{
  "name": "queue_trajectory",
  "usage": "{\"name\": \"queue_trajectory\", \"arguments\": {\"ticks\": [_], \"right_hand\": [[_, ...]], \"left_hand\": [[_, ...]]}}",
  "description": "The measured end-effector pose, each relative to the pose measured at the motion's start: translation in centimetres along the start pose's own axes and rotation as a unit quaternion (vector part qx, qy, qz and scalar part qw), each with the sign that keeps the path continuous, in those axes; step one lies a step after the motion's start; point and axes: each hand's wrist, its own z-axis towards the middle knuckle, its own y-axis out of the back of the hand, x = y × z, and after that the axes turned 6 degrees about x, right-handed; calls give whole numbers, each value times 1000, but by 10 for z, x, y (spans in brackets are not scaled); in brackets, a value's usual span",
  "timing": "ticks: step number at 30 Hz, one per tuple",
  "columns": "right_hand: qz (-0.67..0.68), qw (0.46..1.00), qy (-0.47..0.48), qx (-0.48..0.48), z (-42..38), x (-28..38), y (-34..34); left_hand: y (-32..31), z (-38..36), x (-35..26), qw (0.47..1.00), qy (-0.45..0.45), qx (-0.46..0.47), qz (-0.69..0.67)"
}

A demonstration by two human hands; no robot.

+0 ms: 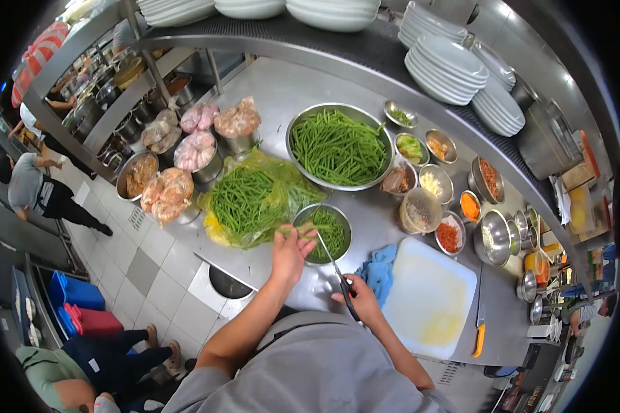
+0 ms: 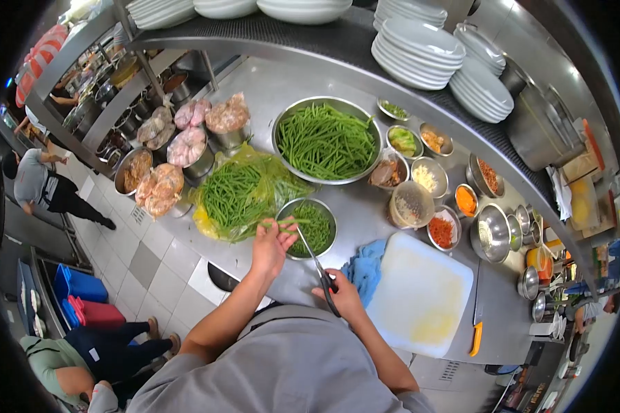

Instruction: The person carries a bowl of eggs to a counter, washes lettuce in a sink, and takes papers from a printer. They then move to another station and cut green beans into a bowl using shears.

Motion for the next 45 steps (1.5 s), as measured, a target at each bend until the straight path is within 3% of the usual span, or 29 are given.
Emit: {"name": "queue_trajectory", "arguments": {"ticks": [6, 10, 12, 14, 15, 16, 18, 19, 20, 22, 23, 25, 26, 31, 32, 34, 35, 37, 38, 40, 42, 44, 45], "right_hand": [[67, 993, -85, 55, -21, 5, 8], [111, 989, -69, 62, -37, -10, 10], [213, 973, -63, 61, -43, -13, 8], [195, 973, -104, 74, -39, -11, 12], [220, 968, -111, 39, -38, -11, 11], [244, 963, -117, 6, -37, -11, 6], [244, 963, -113, 14, -32, -5, 8], [250, 963, -99, 13, -30, -8, 10], [257, 963, -86, 7, -29, -11, 11], [254, 963, -95, 4, -29, 0, 15], [251, 964, -89, -2, -29, -3, 17], [249, 961, -117, -23, -30, -5, 19], [252, 960, -119, -19, -29, -8, 20], [274, 953, -129, -15, -23, -10, 18], [277, 951, -137, -7, -21, -7, 17], [264, 955, -134, 9, -11, 0, 15], [252, 958, -132, 22, -5, 4, 14], [257, 959, -115, 36, 4, 10, 12], [264, 958, -102, 46, 9, 15, 12], [265, 960, -87, 38, 14, 24, 12], [266, 962, -55, 30, 16, 28, 12], [268, 962, -50, 27, 14, 26, 12], [269, 961, -60, 30, 11, 26, 11]], "left_hand": [[20, 14, 1, 999, -17, 5, 27], [8, 28, -21, 997, -20, -32, 73], [-18, 50, -36, 997, -40, -2, 72], [-64, 76, -60, 995, -45, 30, 85], [-83, 91, -70, 990, -55, 89, 92], [-106, 116, -73, 996, -38, 74, 44], [-135, 153, -78, 991, -9, 128, 43], [-140, 170, -77, 984, -4, 113, 138], [-129, 173, -72, 985, -7, 102, 138], [-110, 184, -66, 933, -132, 28, 333], [-95, 167, -65, 966, -138, 37, 217], [-39, 147, -72, 969, -87, 26, 232], [-14, 137, -76, 945, -111, -56, 302], [143, 155, -139, 811, -284, -220, 462], [149, 161, -155, 811, -285, -221, 461], [158, 173, -183, 688, -264, -215, 641], [165, 183, -191, 687, -267, -218, 640], [175, 208, -198, 666, -140, -205, 703], [167, 214, -198, 667, -146, -200, 702], [151, 220, -189, 598, -184, -173, 761], [130, 236, -180, 590, -209, -159, 763], [114, 253, -173, 575, -293, -89, 759], [110, 261, -171, 546, -297, -101, 776]]}}
